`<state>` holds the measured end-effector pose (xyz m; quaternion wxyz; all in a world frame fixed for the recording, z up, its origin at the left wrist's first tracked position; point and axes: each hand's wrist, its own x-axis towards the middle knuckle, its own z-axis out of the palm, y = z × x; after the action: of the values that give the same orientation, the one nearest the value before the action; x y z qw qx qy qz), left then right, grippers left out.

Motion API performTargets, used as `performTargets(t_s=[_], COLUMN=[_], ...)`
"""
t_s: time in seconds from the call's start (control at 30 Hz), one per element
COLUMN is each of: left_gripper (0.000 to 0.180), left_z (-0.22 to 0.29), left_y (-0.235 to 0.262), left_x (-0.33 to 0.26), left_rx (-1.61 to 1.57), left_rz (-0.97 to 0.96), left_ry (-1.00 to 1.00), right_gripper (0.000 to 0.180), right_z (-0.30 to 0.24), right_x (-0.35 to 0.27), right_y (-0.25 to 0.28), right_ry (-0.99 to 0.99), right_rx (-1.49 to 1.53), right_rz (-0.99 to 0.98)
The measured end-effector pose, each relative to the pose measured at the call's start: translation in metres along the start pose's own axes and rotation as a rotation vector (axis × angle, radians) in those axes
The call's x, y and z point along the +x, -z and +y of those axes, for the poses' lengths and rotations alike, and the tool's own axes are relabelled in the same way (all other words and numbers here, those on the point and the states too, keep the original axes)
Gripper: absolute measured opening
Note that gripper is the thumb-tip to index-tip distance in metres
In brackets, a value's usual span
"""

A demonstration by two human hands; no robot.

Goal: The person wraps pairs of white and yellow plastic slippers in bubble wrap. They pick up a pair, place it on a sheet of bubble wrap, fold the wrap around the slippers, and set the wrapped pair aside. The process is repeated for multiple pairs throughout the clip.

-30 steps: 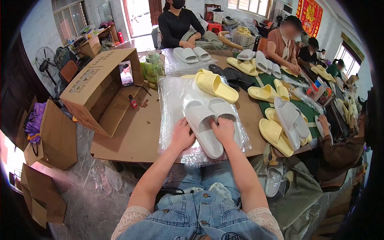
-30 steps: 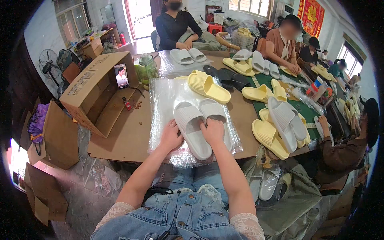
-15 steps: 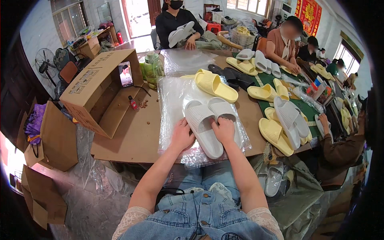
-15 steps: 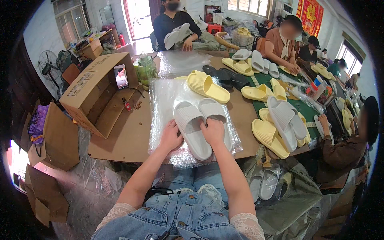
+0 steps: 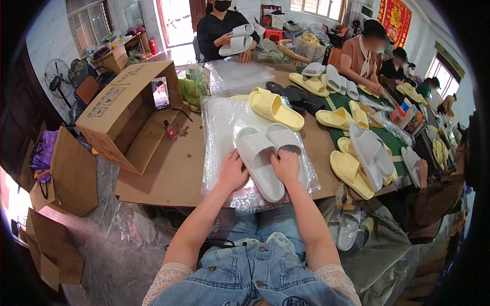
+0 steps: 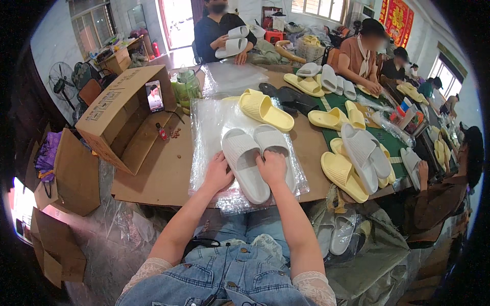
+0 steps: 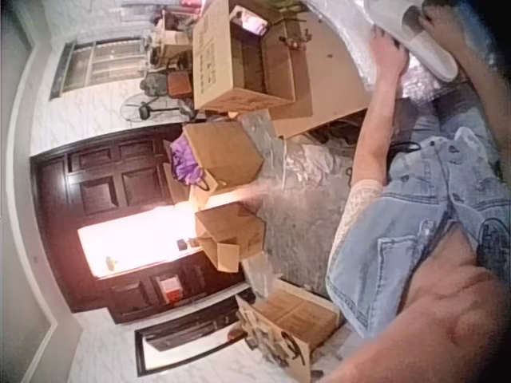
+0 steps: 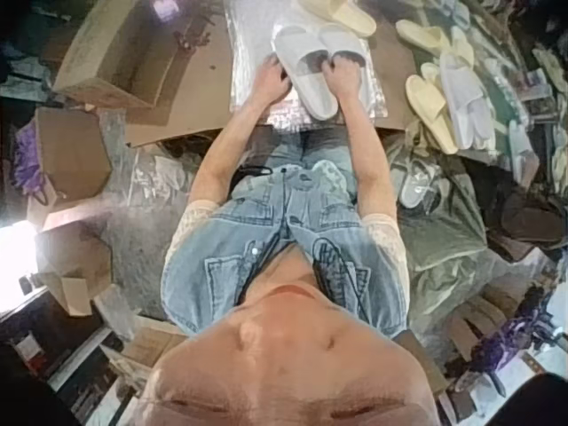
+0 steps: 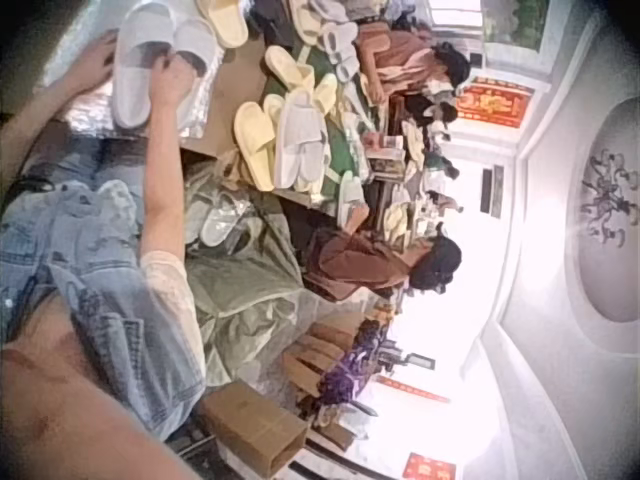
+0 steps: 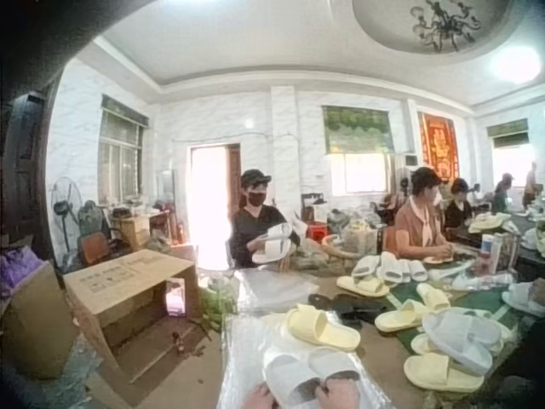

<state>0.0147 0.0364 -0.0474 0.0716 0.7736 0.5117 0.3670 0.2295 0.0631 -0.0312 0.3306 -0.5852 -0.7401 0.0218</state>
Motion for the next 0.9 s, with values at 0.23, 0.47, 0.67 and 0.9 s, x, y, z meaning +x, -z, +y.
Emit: performTargets(t_s=[0.23, 0.47, 0.67, 0.9], left_gripper=[0.048, 0.047, 0.049, 0.050], left_z=[0.000, 0.003, 0.001, 0.000], left_y=[0.001, 0.003, 0.002, 0.001], left_x=[0.000, 0.001, 0.000, 0.000], left_rx=[-0.013, -0.008, 0.010, -0.025], left_rz=[0.009, -0.007, -0.006, -0.025], left_ry=[-0.023, 0.001, -0.002, 0.004], right_gripper=[0.036, 0.034, 0.035, 0.040], right_z=[0.000, 0.002, 0.002, 0.003], right_x=[-0.001, -0.002, -0.004, -0.013], right_y=[0.001, -0.001, 0.000, 0.004], right_ry=[0.021, 0.024, 0.002, -0.023], right_rx=[-0.039, -0.040, -0.018, 0.039], right_rz=[0.006, 0.008, 0.042, 0.103])
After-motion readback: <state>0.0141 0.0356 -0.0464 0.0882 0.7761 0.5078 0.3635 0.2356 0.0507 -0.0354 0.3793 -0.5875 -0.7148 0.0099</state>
